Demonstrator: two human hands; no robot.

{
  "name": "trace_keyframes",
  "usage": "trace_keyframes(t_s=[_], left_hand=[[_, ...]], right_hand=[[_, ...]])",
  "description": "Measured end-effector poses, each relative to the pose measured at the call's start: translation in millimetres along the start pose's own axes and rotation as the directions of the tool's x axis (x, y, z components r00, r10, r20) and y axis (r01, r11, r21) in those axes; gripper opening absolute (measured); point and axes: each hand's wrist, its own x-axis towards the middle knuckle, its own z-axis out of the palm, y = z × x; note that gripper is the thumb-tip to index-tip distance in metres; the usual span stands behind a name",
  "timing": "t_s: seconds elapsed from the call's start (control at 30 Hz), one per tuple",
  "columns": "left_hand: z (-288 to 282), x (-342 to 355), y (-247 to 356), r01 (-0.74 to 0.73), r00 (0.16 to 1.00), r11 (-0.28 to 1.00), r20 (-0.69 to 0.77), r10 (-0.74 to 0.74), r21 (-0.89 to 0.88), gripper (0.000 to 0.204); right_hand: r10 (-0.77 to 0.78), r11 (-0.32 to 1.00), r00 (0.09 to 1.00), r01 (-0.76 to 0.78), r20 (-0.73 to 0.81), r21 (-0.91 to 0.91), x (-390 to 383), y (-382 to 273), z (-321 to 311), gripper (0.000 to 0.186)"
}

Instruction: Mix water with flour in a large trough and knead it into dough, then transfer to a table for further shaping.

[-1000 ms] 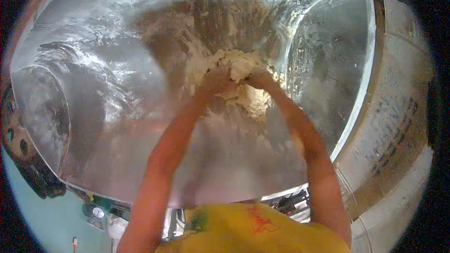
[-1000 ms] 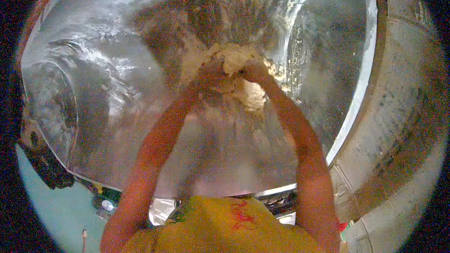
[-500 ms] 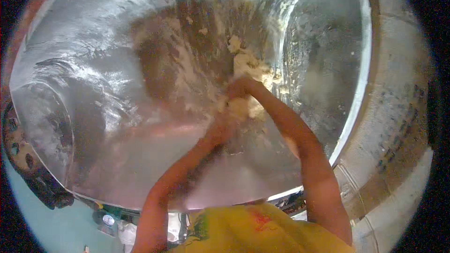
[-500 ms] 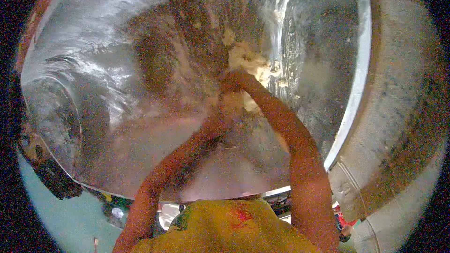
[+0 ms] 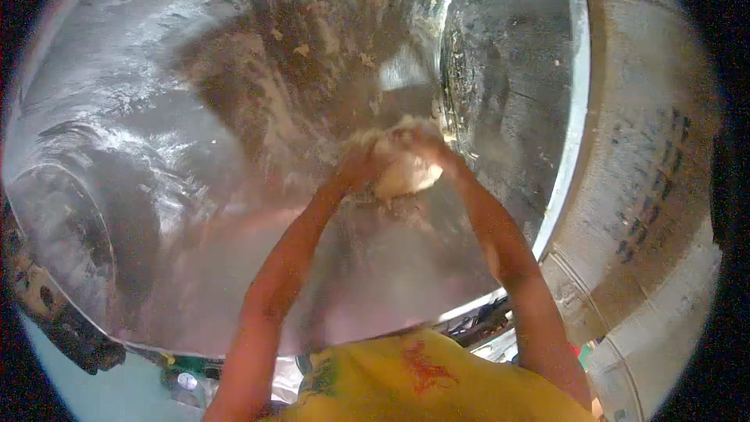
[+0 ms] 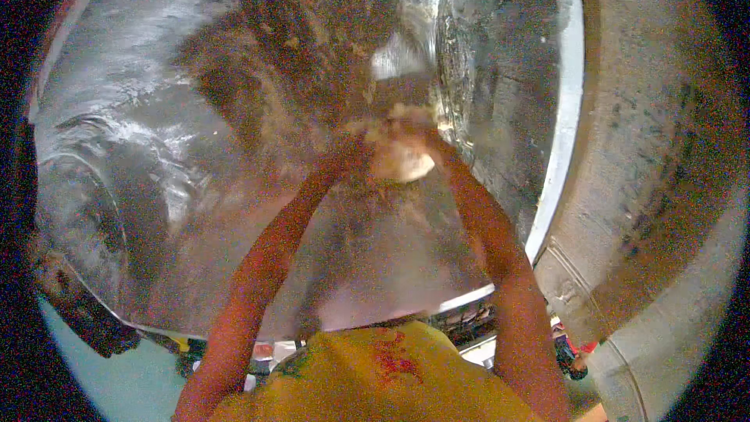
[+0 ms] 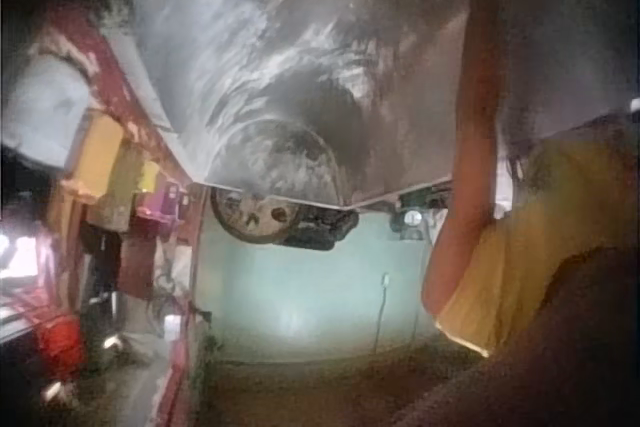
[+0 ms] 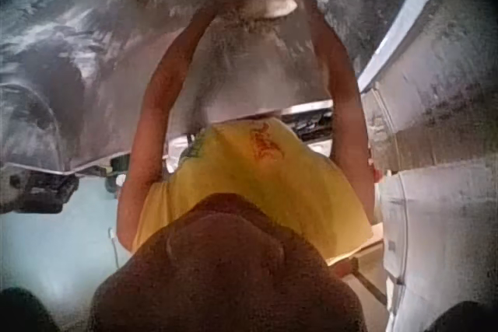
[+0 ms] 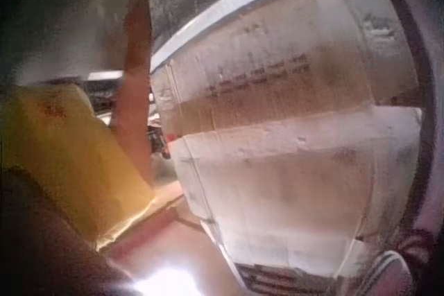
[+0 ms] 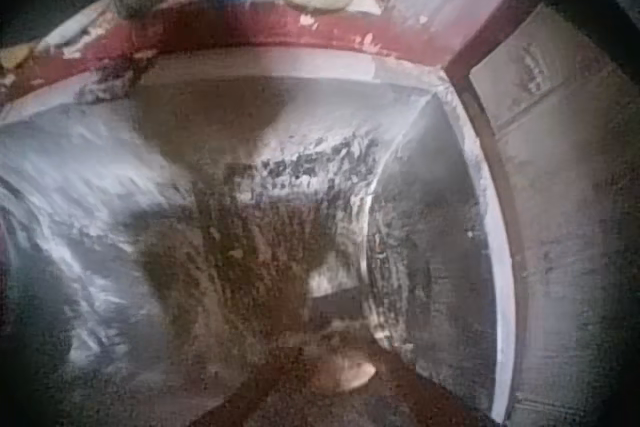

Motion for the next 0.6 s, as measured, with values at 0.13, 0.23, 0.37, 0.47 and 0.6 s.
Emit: trace_keyframes(t_s=[0.13, 0.23, 0.37, 0.47, 0.6], left_hand=[[3.7, -109.9, 51.6, -0.294, 0.954, 0.951, -0.038, 0.299, 0.094, 0.065], [29.0, -87.8, 57.5, -0.171, 0.985, 0.815, 0.096, 0.141, 0.554, 0.066], [7.9, 30.8, 23.8, -0.181, 0.911, 0.657, -0.126, 0.392, 0.732, 0.078], [-14.8, 74.3, 68.1, -0.05, 0.982, 0.9, -0.144, 0.124, 0.433, 0.077], [-50.9, 43.6, 44.4, -0.07, 0.993, 0.943, -0.069, 0.097, 0.324, 0.075]], right_hand=[[-0.144, 0.952, 0.943, 0.049, -0.299, -0.302, -120.9, -20.8, 88.8, 0.053], [-0.606, 0.329, 0.752, -0.059, -0.259, -0.942, -110.3, -45.3, 107.0, 0.048], [-0.663, 0.367, 0.678, -0.077, -0.318, -0.927, 7.4, -33.0, -6.8, 0.034], [-0.756, 0.379, 0.52, -0.149, -0.398, -0.913, 9.1, -35.9, -19.9, 0.046], [-0.574, 0.628, 0.617, -0.091, -0.539, -0.773, -21.5, -67.0, 40.5, 0.064]])
